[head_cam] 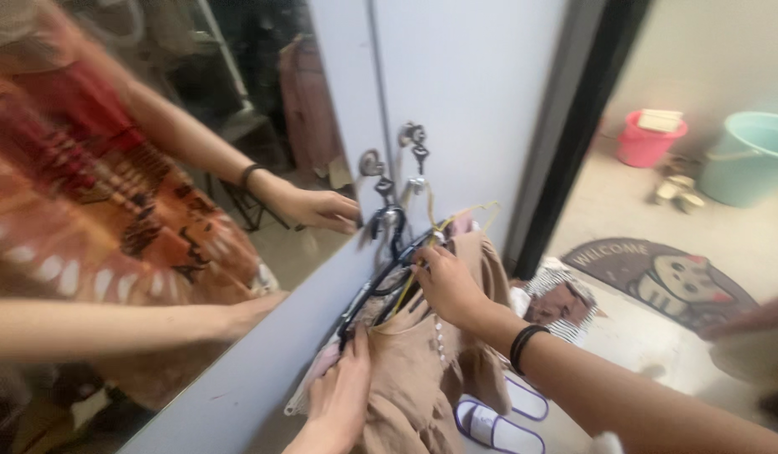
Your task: The person picks up a shirt and a skirt from a bed and places them onto hangers.
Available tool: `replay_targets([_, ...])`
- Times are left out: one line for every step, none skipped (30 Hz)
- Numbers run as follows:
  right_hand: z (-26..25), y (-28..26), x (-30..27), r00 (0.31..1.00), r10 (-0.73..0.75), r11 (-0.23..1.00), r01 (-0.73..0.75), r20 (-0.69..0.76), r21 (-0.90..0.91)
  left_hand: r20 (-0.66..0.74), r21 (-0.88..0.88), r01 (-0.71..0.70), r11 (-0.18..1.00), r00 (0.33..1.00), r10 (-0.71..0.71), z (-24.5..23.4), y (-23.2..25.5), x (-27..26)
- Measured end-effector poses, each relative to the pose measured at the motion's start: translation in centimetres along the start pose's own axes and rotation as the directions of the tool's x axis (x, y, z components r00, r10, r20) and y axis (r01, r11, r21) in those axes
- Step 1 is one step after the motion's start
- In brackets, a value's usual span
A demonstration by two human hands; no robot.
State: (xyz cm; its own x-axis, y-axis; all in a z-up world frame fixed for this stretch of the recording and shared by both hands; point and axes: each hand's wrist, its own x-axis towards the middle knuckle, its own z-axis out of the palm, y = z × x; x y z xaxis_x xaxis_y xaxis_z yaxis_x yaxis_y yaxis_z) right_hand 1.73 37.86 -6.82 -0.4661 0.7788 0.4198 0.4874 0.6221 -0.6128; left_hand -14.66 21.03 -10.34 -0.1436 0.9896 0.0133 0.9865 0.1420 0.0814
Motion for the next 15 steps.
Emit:
replay_targets([-0.6,0.1,-0.4,0.999,0.054,0.998,-0.054,-0.006,0.008,-0.077,0.074,-0.019,0.997,0.997,0.025,0.1,0.4,-0.3])
replay_targets([-1.3,0.2,-1.0,0.993,0.113,0.993,-0.113,-0.016,0.017,-0.151,0.150,-0.037,0.988,0.987,0.060,0.0,0.8,-0.6])
replay_targets([-2.0,0.1,-1.7,0.985,0.171,0.985,-0.170,-0.026,0.028,-0.224,0.224,-0.049,0.973,0.970,0.100,-0.2,1.2,-0.9])
replay_targets([-2.8,0.1,-2.4,0.984,0.159,0.987,-0.158,-0.079,0.021,-0.202,0.274,-0.043,0.961,0.974,0.101,-0.5,1.6,-0.9])
replay_targets([-3.6,0.2,-3.1,0.980,0.146,0.989,-0.146,-0.133,0.012,-0.182,0.324,-0.037,0.945,0.978,0.101,-0.9,2.1,-1.1])
replay_targets([-4.5,0.2,-3.9,0.974,0.131,0.991,-0.133,-0.184,0.001,-0.163,0.373,-0.032,0.927,0.982,0.099,-1.5,2.7,-1.4])
replay_targets([-5.5,0.4,-4.6,0.962,0.237,0.972,-0.234,-0.139,0.038,-0.141,0.373,-0.067,0.925,0.982,0.128,-2.1,3.2,-1.6])
replay_targets([-6.7,0.7,-5.3,0.937,0.337,0.941,-0.331,-0.092,0.073,-0.121,0.374,-0.101,0.922,0.980,0.157,-2.9,3.6,-1.6])
replay_targets([-7.8,0.9,-6.1,0.901,0.431,0.899,-0.425,-0.043,0.106,-0.100,0.375,-0.135,0.917,0.978,0.185,-3.5,4.2,-1.6])
replay_targets([-8.8,1.1,-6.9,0.903,0.425,0.904,-0.419,-0.070,0.083,-0.160,0.370,-0.160,0.915,0.959,0.233,-4.1,4.8,-1.3])
replay_targets([-9.8,1.3,-7.9,0.904,0.417,0.909,-0.413,-0.096,0.060,-0.219,0.365,-0.185,0.912,0.935,0.278,-4.6,5.4,-0.9])
replay_targets([-10.8,1.4,-8.9,0.902,0.413,0.910,-0.412,-0.128,0.037,-0.277,0.361,-0.217,0.907,0.904,0.327,-5.1,6.0,-0.5])
replay_targets([-11.8,1.5,-9.8,0.874,0.462,0.886,-0.462,-0.154,0.036,-0.291,0.341,-0.273,0.900,0.879,0.377,-5.5,6.9,-0.2])
replay_targets([-12.7,1.6,-10.9,0.839,0.512,0.856,-0.515,-0.185,0.037,-0.304,0.318,-0.336,0.887,0.850,0.431,-5.7,7.9,0.5])
replay_targets([-13.7,1.8,-12.0,0.800,0.560,0.823,-0.566,-0.216,0.041,-0.317,0.296,-0.398,0.868,0.817,0.482,-5.9,9.2,1.2])
